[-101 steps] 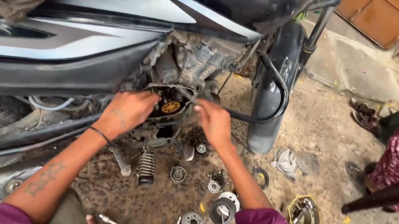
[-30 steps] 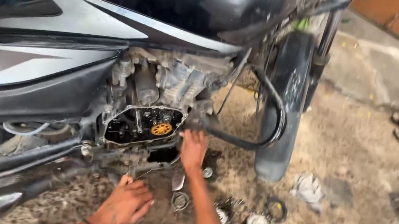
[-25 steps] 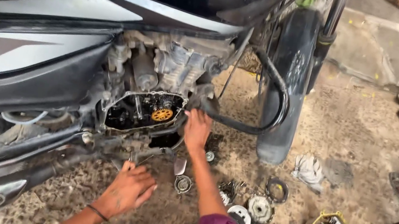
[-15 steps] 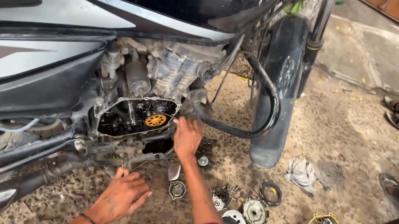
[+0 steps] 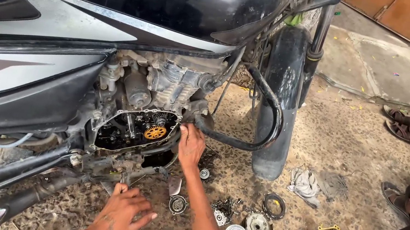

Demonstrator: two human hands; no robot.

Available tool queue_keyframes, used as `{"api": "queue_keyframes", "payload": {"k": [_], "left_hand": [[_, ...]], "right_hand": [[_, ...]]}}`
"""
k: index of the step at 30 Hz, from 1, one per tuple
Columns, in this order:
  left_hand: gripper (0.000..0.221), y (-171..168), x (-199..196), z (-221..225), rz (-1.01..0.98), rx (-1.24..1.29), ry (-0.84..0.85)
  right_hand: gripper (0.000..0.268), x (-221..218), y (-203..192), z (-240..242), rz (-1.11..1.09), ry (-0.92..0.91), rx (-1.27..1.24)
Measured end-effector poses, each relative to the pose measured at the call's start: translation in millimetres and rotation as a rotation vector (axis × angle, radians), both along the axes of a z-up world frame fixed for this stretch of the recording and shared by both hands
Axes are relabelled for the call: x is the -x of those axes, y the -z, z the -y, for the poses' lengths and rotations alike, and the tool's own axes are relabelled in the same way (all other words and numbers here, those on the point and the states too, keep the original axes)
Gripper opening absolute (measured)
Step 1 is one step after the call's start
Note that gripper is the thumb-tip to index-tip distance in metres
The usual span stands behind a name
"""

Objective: Repairing or maintaining the internal components of a motorcycle engine.

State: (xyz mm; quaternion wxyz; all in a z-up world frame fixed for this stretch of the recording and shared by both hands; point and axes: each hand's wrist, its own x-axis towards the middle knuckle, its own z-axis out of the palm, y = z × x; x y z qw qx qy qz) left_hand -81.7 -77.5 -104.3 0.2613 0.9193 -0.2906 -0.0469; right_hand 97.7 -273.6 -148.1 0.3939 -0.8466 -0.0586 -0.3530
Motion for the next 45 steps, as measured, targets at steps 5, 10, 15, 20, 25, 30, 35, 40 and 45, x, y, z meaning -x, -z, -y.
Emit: {"api": "queue_keyframes", "payload": {"k": [5,10,15,20,25,30,35,40,45], "left_hand": [[0.033,-20,5,1,-0.04,-0.015,-0.044],[0.032,-13,5,2,-0.034,0.001,-0.039],[0.03,4,4,-1,0.048,0.073,0.003],[0.032,-4,6,4,-0.068,-0.022,-0.013],[0.03,-12,8,3,-0.034,-0.002,0.001],[0.029,-9,3,3,0.003,-0.004,0.018],[0.033,-16,6,6,-0.037,-0.104,0.008],[0.03,-3,5,2,-0.028,-0.013,0.037],[0.03,-11,3,4,-0.042,-0.008,0.023]], "right_hand": [[0.023,5,-1,7,0.051,0.018,0.097],[0.017,6,-3,4,-0.035,-0.048,0.05],[0.013,5,-9,2,0.019,-0.094,-0.009],[0.006,0,-7,3,0.04,-0.043,0.057],[0.011,7,-1,10,0.12,-0.072,0.162],[0.014,0,0,8,0.077,-0.071,0.13],[0.018,7,-11,0,0.257,-0.012,0.296],[0.027,7,-17,1,0.118,-0.039,0.082],[0.012,3,-8,-2,0.219,0.031,0.235]]}}
